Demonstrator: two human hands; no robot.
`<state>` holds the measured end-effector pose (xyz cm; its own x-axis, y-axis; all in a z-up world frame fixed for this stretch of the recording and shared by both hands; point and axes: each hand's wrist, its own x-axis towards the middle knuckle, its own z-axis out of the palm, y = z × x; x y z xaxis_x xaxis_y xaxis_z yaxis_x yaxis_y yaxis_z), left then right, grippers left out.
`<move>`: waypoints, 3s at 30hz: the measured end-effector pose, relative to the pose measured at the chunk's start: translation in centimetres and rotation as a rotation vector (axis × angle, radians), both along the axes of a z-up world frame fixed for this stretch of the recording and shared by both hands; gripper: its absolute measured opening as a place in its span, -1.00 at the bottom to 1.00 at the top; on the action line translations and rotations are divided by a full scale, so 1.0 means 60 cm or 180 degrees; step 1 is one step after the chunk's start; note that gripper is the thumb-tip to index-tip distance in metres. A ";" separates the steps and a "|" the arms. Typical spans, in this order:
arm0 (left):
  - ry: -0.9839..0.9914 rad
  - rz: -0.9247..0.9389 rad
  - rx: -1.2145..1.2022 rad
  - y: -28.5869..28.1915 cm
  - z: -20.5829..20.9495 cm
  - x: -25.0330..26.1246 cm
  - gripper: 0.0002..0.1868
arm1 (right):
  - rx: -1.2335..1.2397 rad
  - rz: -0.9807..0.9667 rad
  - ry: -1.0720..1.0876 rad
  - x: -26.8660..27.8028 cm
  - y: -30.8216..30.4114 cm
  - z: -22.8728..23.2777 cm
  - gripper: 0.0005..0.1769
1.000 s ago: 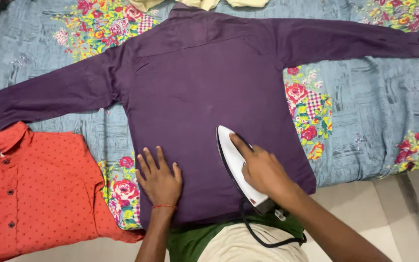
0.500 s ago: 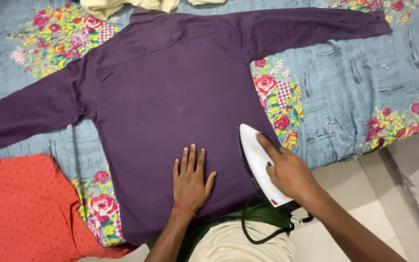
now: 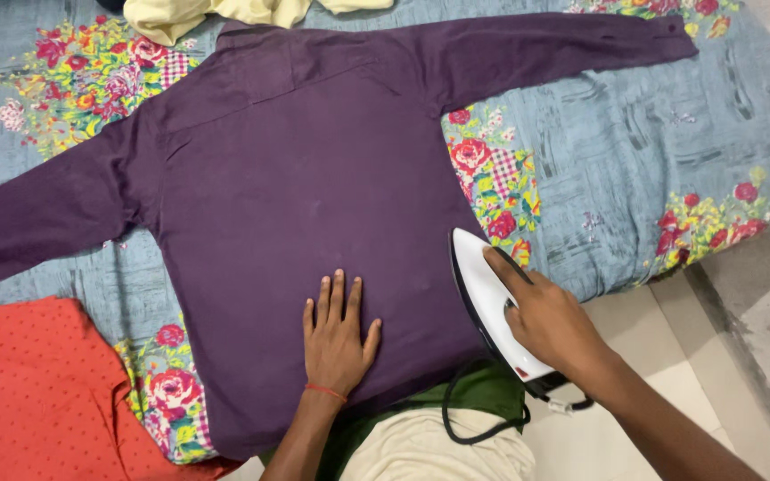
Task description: The person irons a red long-sleeved shirt on a bed, smoothing the sleeves and body with an electric iron. After finishing the red shirt, the person picks up a purple long-sleeved shirt, lays it flat, and begins ironing the back and sleeves.
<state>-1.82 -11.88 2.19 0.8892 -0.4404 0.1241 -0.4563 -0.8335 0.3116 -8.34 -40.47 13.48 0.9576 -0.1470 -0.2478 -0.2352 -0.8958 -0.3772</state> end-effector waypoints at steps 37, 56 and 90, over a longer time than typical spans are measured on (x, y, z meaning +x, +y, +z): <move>0.0145 0.1083 0.0160 0.139 0.001 -0.019 -0.28 | 0.0614 0.2342 0.1089 0.114 0.107 0.046 0.06; 0.0069 0.1184 -0.1417 0.255 -0.035 -0.030 -0.35 | 0.0440 0.3101 0.1362 0.129 0.241 0.057 0.06; 0.0063 0.1267 -0.2443 0.212 -0.036 -0.053 -0.27 | 0.0317 0.1502 0.0597 0.075 0.384 0.009 -0.04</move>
<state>-5.02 0.82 0.04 0.9646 0.1036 0.2424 -0.1636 -0.4860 0.8585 -3.86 -17.44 14.01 0.8518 0.3233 -0.4123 0.1142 -0.8826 -0.4561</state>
